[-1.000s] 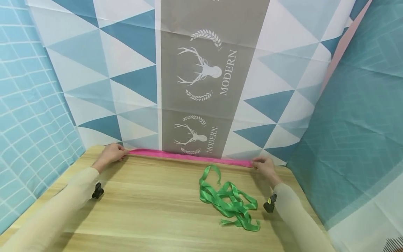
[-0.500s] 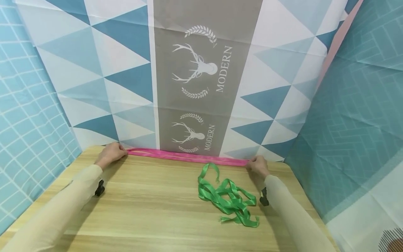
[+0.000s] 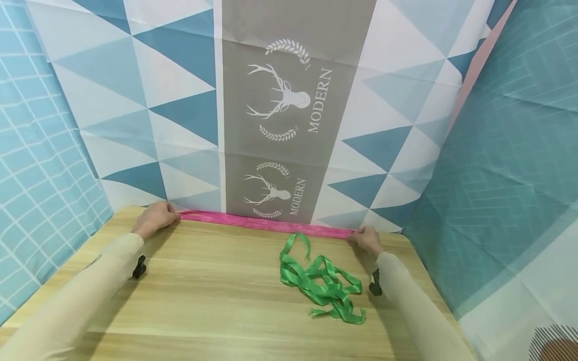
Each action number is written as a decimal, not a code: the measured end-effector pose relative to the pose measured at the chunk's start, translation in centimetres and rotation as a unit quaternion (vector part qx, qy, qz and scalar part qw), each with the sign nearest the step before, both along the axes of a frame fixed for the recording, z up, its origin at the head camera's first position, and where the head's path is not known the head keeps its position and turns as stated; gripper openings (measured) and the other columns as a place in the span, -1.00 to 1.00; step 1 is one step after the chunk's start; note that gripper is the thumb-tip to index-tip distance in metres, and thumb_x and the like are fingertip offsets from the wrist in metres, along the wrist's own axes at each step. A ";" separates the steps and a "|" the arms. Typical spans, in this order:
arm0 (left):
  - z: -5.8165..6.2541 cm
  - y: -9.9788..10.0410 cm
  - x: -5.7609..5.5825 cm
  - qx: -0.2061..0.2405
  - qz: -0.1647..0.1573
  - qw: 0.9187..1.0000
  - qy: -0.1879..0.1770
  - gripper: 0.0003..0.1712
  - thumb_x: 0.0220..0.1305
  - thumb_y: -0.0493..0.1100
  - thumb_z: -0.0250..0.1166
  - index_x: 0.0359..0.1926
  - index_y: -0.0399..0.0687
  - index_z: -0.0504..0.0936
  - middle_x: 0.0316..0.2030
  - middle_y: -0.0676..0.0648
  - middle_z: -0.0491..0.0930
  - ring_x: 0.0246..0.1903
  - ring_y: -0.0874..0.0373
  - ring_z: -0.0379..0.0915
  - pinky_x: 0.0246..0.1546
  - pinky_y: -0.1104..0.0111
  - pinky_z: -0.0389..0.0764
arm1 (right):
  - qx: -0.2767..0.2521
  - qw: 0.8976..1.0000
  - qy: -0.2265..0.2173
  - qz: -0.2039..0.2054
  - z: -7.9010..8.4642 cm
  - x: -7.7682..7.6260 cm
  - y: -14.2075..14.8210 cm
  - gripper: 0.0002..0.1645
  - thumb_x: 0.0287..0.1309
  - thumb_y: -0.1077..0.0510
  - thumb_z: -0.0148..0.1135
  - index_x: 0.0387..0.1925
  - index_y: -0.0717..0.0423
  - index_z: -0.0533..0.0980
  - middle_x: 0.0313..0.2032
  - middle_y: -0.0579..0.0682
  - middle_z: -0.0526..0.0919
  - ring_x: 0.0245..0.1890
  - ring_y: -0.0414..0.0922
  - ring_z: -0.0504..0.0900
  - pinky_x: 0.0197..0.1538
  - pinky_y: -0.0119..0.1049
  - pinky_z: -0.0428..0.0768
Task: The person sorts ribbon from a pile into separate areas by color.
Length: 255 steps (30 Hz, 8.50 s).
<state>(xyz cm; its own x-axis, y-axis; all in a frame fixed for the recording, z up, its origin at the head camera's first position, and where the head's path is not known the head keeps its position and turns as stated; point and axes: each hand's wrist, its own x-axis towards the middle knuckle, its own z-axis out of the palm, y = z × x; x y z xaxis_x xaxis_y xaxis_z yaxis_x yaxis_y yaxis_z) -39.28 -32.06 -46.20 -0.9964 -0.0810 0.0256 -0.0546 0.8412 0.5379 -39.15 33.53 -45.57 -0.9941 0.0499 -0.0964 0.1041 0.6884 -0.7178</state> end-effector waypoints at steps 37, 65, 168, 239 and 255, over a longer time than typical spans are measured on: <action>4.0 13.2 13.5 0.054 -0.234 0.965 0.104 -0.78 0.30 -0.01 0.41 -0.19 -0.04 0.70 -0.40 0.13 0.61 -0.41 0.25 0.51 -0.39 0.25 0.54 | 0.056 0.954 0.106 0.276 5.2 12.4 -8.8 -0.68 0.54 -0.01 0.11 -0.09 0.10 0.67 -0.36 -0.04 0.63 -0.43 -0.04 0.58 -0.35 -0.21 0.57; 2.3 23.8 12.3 0.123 -0.457 0.878 0.065 -0.57 0.38 0.16 0.33 0.09 0.01 0.65 0.01 0.08 0.58 0.06 0.07 0.51 0.11 0.03 0.51 | 0.023 0.929 0.088 0.359 3.4 14.7 -13.7 -0.94 0.31 0.18 0.39 -0.22 0.09 0.67 -0.41 -0.21 0.63 -0.41 -0.23 0.60 -0.34 -0.29 0.58; 6.4 25.1 14.3 0.400 -0.517 0.753 -0.077 -0.74 0.52 -0.05 0.23 0.07 -0.08 0.62 0.07 -0.14 0.65 0.13 -0.08 0.54 0.21 0.00 0.44 | -0.176 0.912 0.134 0.345 13.3 17.1 -12.5 -0.90 0.45 0.22 0.21 -0.13 0.16 0.61 -0.47 0.15 0.49 -0.51 0.12 0.43 -0.41 -0.16 0.54; 0.1 1.5 7.0 0.049 -0.089 0.995 -0.018 -0.62 0.15 -0.30 0.22 -0.76 -0.02 0.41 -0.79 0.09 0.24 -0.74 0.23 0.12 -0.63 0.35 0.19 | 0.035 0.998 0.041 0.044 -0.9 6.5 -3.5 -0.90 0.17 0.44 0.34 -0.43 0.29 0.59 -0.50 0.08 0.61 -0.58 -0.07 0.58 -0.47 -0.25 0.56; 2.0 0.2 9.4 -0.023 -0.079 0.996 -0.035 -0.62 0.37 0.02 0.30 -0.14 -0.27 0.58 -0.26 -0.19 0.58 -0.36 -0.01 0.46 -0.38 0.13 0.43 | 0.121 0.988 0.035 0.089 4.5 10.0 -4.7 -0.73 0.43 0.13 0.20 -0.15 0.33 0.49 -0.34 0.14 0.58 -0.41 -0.01 0.57 -0.39 -0.10 0.53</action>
<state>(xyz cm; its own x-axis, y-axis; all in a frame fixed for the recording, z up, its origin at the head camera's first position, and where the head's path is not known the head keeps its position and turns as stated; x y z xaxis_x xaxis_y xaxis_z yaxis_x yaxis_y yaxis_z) -29.91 -31.85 -44.20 -0.9961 0.0761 -0.0445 0.0438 0.8657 0.4986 -29.14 28.84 -41.07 -0.9929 -0.1141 -0.0348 -0.0783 0.8432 -0.5319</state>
